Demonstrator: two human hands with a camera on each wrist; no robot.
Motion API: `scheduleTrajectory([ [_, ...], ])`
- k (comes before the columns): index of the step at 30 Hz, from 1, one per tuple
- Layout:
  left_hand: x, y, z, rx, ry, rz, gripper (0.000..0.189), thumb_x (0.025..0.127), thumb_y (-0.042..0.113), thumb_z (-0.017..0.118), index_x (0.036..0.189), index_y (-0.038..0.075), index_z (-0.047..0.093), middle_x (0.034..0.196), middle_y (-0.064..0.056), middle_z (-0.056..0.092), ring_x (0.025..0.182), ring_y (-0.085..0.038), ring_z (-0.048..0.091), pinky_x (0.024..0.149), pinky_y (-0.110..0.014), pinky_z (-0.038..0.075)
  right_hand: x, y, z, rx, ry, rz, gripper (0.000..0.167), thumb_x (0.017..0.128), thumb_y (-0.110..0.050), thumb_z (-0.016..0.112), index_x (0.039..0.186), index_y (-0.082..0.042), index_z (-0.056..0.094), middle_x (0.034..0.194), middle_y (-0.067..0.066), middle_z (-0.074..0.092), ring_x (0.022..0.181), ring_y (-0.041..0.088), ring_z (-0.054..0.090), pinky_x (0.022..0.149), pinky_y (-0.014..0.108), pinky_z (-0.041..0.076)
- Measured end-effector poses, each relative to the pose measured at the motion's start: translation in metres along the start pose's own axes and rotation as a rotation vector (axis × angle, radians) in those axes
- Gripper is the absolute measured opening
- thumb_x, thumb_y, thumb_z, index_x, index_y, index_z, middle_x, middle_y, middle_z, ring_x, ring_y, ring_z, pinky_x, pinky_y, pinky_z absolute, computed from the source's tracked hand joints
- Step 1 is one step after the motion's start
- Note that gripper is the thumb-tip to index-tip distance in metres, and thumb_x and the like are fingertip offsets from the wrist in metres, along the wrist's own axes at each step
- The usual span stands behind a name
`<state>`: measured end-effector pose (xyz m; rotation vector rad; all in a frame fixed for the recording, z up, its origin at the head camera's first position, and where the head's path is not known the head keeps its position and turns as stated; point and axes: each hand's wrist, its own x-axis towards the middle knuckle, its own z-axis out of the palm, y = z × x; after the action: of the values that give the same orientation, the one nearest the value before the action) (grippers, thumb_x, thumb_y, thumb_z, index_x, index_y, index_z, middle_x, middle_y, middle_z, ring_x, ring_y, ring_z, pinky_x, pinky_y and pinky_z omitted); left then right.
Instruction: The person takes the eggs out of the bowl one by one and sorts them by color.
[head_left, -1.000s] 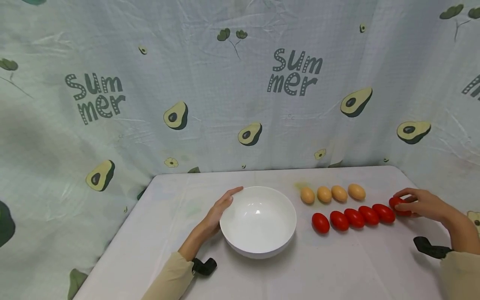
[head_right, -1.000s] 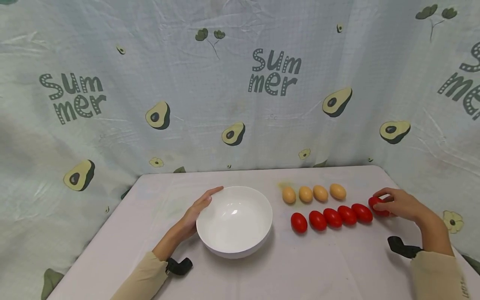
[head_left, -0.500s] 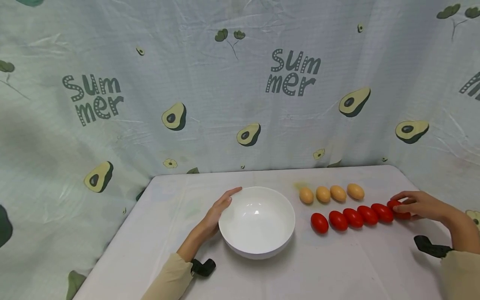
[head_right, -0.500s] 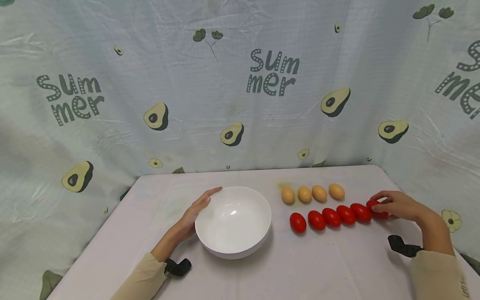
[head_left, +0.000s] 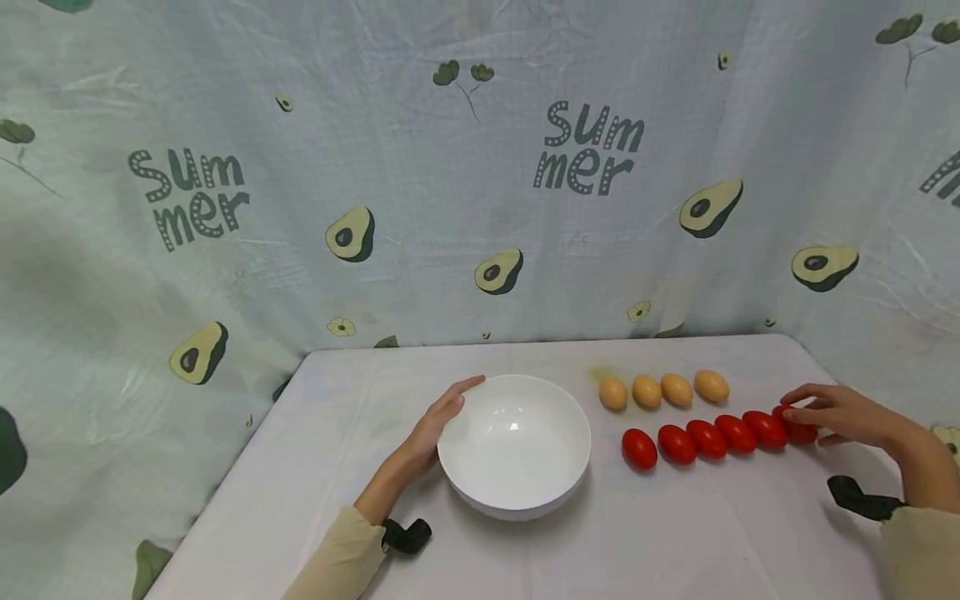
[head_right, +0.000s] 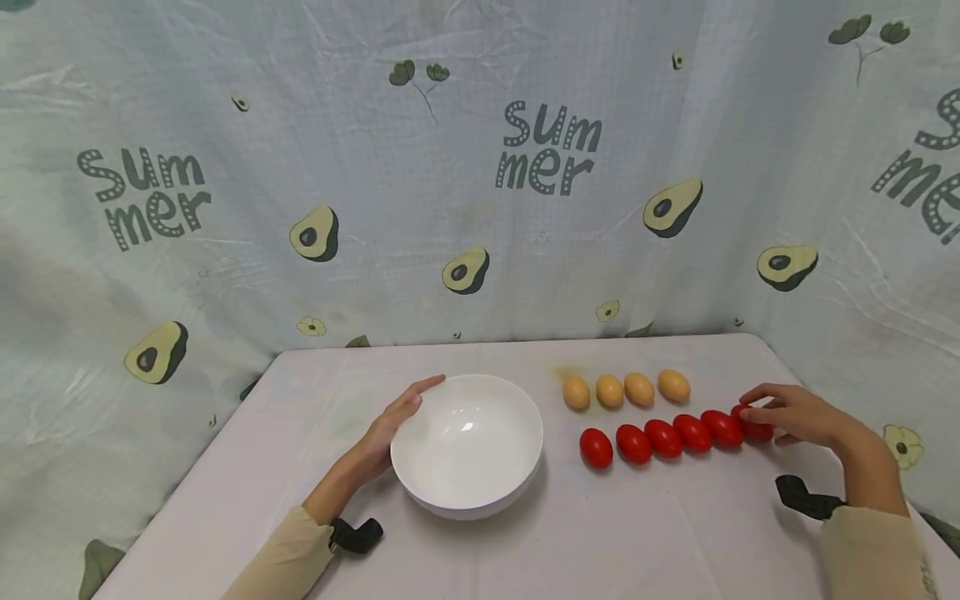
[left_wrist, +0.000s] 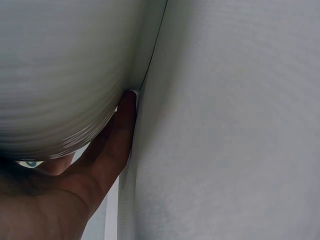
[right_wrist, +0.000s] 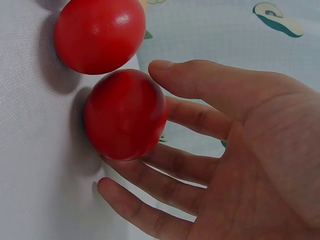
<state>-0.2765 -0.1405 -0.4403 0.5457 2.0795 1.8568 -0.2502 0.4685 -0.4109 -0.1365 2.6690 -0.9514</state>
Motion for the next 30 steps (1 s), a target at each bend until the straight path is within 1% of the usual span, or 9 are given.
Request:
scheduleTrajectory([
  [5,0.001,-0.004,0.003,0.007,0.007,-0.001,0.051,0.114,0.034,0.026,0.162,0.021,0.033,0.171,-0.003,0.027,0.158,-0.025,0.026,0.127,-0.046,0.027,-0.002,0.001,0.001,0.005,-0.007,0.01,0.051,0.106,-0.023,0.054,0.135,0.018,0.043,0.125,0.037,0.059,0.105,0.025,0.063,0.084,0.048,0.064],
  [11,-0.001,-0.004,0.004,0.002,0.009,-0.007,0.049,0.113,0.034,0.027,0.161,0.024,0.035,0.172,0.001,0.026,0.16,-0.022,0.021,0.13,-0.049,0.021,-0.003,0.002,0.001,-0.003,-0.018,0.006,0.052,0.107,-0.024,0.053,0.135,0.018,0.043,0.126,0.038,0.058,0.106,0.026,0.062,0.084,0.048,0.064],
  [18,-0.002,-0.005,0.004,-0.001,0.007,-0.004,0.05,0.113,0.034,0.027,0.162,0.022,0.034,0.172,-0.001,0.024,0.16,-0.024,0.02,0.129,-0.05,0.021,-0.006,-0.003,0.001,-0.005,-0.035,0.006,0.056,0.107,-0.026,0.054,0.137,0.018,0.039,0.127,0.038,0.056,0.107,0.026,0.061,0.084,0.049,0.063],
  [22,-0.004,-0.006,0.003,0.001,0.004,-0.007,0.05,0.113,0.035,0.027,0.162,0.024,0.034,0.172,0.001,0.023,0.161,-0.023,0.018,0.131,-0.051,0.019,-0.008,-0.008,-0.001,-0.038,-0.042,-0.001,0.058,0.106,-0.027,0.054,0.138,0.019,0.037,0.128,0.041,0.054,0.107,0.032,0.062,0.084,0.051,0.063],
  [25,-0.004,-0.006,0.002,0.0,0.0,-0.01,0.05,0.113,0.036,0.027,0.161,0.025,0.035,0.172,0.002,0.023,0.161,-0.022,0.018,0.131,-0.051,0.018,-0.008,-0.012,-0.002,-0.09,-0.017,-0.008,0.06,0.104,-0.027,0.056,0.138,0.019,0.036,0.13,0.045,0.051,0.109,0.042,0.062,0.084,0.056,0.062],
  [27,-0.004,-0.005,0.001,-0.004,0.0,-0.017,0.05,0.113,0.037,0.027,0.161,0.025,0.035,0.172,0.002,0.023,0.161,-0.022,0.018,0.131,-0.051,0.018,-0.007,-0.016,-0.003,-0.132,0.024,-0.014,0.06,0.103,-0.027,0.059,0.138,0.017,0.038,0.129,0.045,0.052,0.109,0.047,0.061,0.083,0.058,0.061],
  [30,-0.003,-0.003,0.0,-0.012,-0.002,-0.026,0.051,0.113,0.039,0.027,0.162,0.025,0.033,0.173,0.002,0.02,0.162,-0.024,0.015,0.131,-0.052,0.016,-0.009,-0.029,-0.003,-0.208,0.112,-0.035,0.057,0.102,-0.026,0.061,0.138,0.014,0.042,0.127,0.044,0.054,0.11,0.054,0.059,0.08,0.06,0.06],
])
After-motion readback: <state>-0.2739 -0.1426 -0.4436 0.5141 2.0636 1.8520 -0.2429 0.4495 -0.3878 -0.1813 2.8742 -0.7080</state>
